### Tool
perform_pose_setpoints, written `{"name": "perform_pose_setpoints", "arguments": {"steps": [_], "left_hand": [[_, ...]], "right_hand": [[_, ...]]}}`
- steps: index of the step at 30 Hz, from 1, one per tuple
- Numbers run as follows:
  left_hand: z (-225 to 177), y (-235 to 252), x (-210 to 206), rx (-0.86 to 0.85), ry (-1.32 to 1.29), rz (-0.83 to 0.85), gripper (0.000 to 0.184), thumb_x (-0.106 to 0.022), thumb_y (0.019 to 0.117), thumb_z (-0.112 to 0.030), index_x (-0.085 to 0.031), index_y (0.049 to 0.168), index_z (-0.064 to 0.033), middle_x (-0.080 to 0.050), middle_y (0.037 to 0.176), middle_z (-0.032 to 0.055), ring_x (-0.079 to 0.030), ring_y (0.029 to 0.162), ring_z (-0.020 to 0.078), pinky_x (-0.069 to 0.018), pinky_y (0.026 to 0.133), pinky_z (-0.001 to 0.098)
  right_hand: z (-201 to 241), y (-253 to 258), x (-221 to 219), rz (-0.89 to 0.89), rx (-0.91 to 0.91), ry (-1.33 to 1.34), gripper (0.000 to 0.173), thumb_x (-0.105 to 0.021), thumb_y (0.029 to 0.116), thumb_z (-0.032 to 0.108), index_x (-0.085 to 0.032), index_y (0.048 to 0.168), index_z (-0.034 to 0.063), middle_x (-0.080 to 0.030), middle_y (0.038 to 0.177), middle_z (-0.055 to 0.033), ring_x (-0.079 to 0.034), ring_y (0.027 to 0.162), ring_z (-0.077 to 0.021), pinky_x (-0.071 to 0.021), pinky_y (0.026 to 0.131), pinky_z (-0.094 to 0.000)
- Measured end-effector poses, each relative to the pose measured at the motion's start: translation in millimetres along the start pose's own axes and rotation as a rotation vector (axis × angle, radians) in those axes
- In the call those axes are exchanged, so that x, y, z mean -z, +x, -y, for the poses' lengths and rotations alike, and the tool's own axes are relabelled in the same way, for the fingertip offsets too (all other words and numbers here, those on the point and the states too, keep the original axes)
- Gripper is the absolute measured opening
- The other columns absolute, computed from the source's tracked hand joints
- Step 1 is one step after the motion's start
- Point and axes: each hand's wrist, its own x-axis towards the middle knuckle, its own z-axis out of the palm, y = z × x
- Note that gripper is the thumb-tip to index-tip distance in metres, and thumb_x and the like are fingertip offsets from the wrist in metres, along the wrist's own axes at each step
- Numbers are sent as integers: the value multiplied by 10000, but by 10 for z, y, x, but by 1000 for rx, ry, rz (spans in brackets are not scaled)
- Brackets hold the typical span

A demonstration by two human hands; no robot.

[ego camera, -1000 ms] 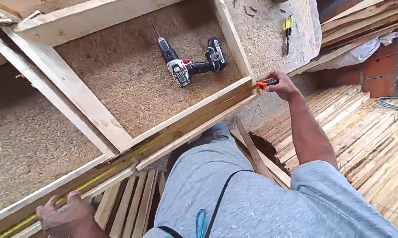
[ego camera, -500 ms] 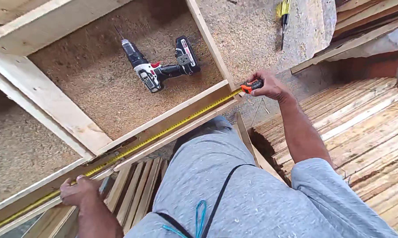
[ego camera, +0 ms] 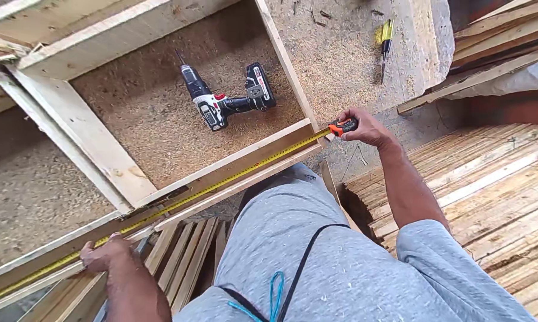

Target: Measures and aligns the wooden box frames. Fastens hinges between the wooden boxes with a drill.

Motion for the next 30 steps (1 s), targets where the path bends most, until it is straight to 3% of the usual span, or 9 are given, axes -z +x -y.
{"name": "perform_pose_setpoints", "arguments": {"steps": [4,7,10,12,14,17,21,26,30], "left_hand": [[9,-4,202,195,-413,-97,673,-716,925,-223,-449,1496,9,-537,1477,192,-545,1349,243,-481,1089,402],[167,-49,470,291,-1171,-115,306,-560,1025,-151,-484,1314,-84,-566,1079,72,-591,901,154,-549,798,356],[-36,-467,739,208,-1550,-24,181,-421,1087,-144,-491,1248,-99,-619,1032,55,-648,928,171,-560,888,384],[-345,-1031,748,14,-1480,133,230,-450,1068,-65,-475,1296,-61,-674,1054,67,-697,964,200,-585,913,405],[-653,-1795,708,-292,-1250,542,366,-591,976,-41,-508,1329,11,-734,1130,99,-729,1062,231,-591,988,410],[-999,-2427,726,-722,-394,1156,496,-714,932,-284,-639,1384,-95,-752,1220,7,-717,1120,133,-586,1018,382],[-993,-2324,538,-702,-271,975,400,-664,963,-341,-685,1295,-118,-766,1147,9,-730,1053,136,-600,970,426],[-1094,-1968,495,-672,-354,846,370,-649,976,-241,-658,1295,-52,-765,1130,69,-740,1019,171,-607,940,423],[-1602,-2018,376,-783,-337,855,355,-653,976,-269,-676,1272,-74,-774,1097,24,-741,979,117,-614,914,371]], "right_hand": [[286,-161,-233,61,85,43,548,-857,645,304,-632,1109,116,-682,1198,-45,-664,1089,-151,-581,886,-370],[646,-285,-824,302,165,34,629,-848,715,446,-623,1189,100,-664,1164,-30,-642,1053,-111,-564,881,-329],[790,-126,-1502,496,141,-117,751,-780,808,415,-542,1443,92,-676,1297,-78,-661,1141,-146,-556,978,-385],[786,-2,-1831,524,177,-102,720,-777,836,374,-542,1452,85,-672,1306,-93,-658,1152,-153,-546,1000,-384],[817,64,-1925,489,213,31,683,-778,832,331,-564,1414,44,-659,1310,-108,-648,1155,-150,-544,1001,-364],[845,143,-1710,319,230,241,663,-768,806,355,-598,1347,12,-675,1267,-101,-665,1103,-153,-575,940,-365],[714,349,-1038,-24,269,362,776,-802,748,447,-576,1343,3,-681,1221,-124,-678,1047,-208,-594,858,-406],[505,821,-420,-587,4,-141,679,-823,735,282,-584,1331,60,-670,1204,-140,-671,1070,-233,-572,916,-457],[360,1263,-203,-558,-150,-552,696,-807,758,295,-582,1386,97,-605,1366,-167,-572,1284,-338,-478,1075,-539]]}}
